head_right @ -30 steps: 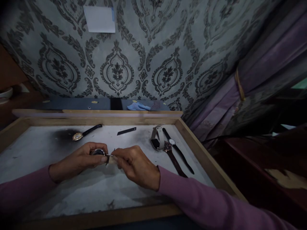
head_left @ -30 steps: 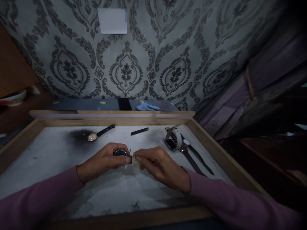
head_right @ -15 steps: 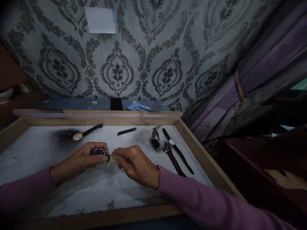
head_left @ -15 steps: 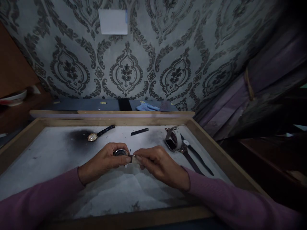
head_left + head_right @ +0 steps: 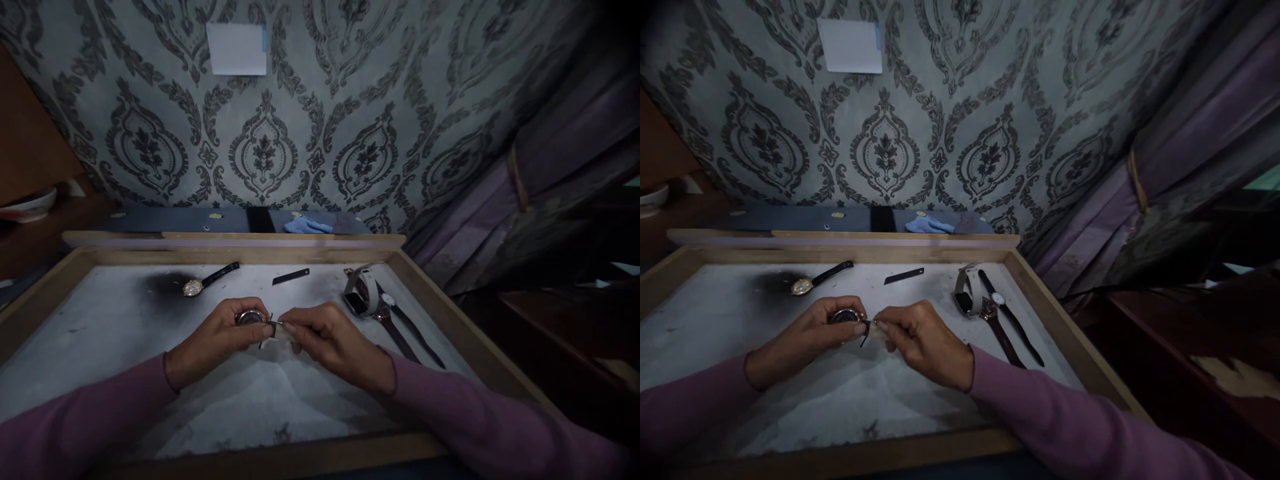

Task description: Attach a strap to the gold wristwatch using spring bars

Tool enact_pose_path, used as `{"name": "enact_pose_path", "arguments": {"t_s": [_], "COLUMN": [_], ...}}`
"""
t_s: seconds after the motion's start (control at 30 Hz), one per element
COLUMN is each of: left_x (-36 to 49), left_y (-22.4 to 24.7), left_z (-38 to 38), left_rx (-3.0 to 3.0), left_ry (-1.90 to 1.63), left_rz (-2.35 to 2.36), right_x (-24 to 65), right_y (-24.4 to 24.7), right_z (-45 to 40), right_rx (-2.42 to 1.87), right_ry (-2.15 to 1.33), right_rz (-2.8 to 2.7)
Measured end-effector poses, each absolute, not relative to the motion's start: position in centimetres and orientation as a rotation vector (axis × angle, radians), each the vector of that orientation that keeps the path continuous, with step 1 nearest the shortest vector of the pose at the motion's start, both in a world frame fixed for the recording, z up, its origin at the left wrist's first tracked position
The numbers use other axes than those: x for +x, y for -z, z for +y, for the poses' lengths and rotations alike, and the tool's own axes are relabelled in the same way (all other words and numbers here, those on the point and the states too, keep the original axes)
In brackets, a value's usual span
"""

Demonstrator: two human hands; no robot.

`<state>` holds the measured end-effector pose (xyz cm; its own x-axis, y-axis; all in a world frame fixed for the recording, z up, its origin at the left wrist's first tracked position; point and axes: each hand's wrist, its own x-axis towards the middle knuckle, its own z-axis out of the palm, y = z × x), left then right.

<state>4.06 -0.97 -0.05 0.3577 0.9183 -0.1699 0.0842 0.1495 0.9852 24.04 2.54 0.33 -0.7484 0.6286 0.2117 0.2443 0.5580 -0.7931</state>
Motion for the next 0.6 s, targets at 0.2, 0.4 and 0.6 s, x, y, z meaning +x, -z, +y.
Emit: {"name": "enact_pose_path", "arguments": {"t_s": [0.2, 0.4, 0.6], "left_x": [4.15, 4.31, 4.16], "left_y": [0.15, 0.05, 0.31], "left_z": [-0.98, -0.85, -0.84], "left_rx": [1.266, 1.195, 1.2], "left_ry": [-0.789, -0.792, -0.786], "left_rz": [1.066, 1.053, 1.043], "right_x": [23.99, 23.95, 23.96], "right_y": [-0.57, -0.56, -0.73], "right_z": [2.55, 2.54, 2.5], "right_rx": [-0.677, -0.665, -0.665], "right_ry": [-1.095, -1.074, -1.052], "right_rz": [-2.302, -2.289, -2.318]}}
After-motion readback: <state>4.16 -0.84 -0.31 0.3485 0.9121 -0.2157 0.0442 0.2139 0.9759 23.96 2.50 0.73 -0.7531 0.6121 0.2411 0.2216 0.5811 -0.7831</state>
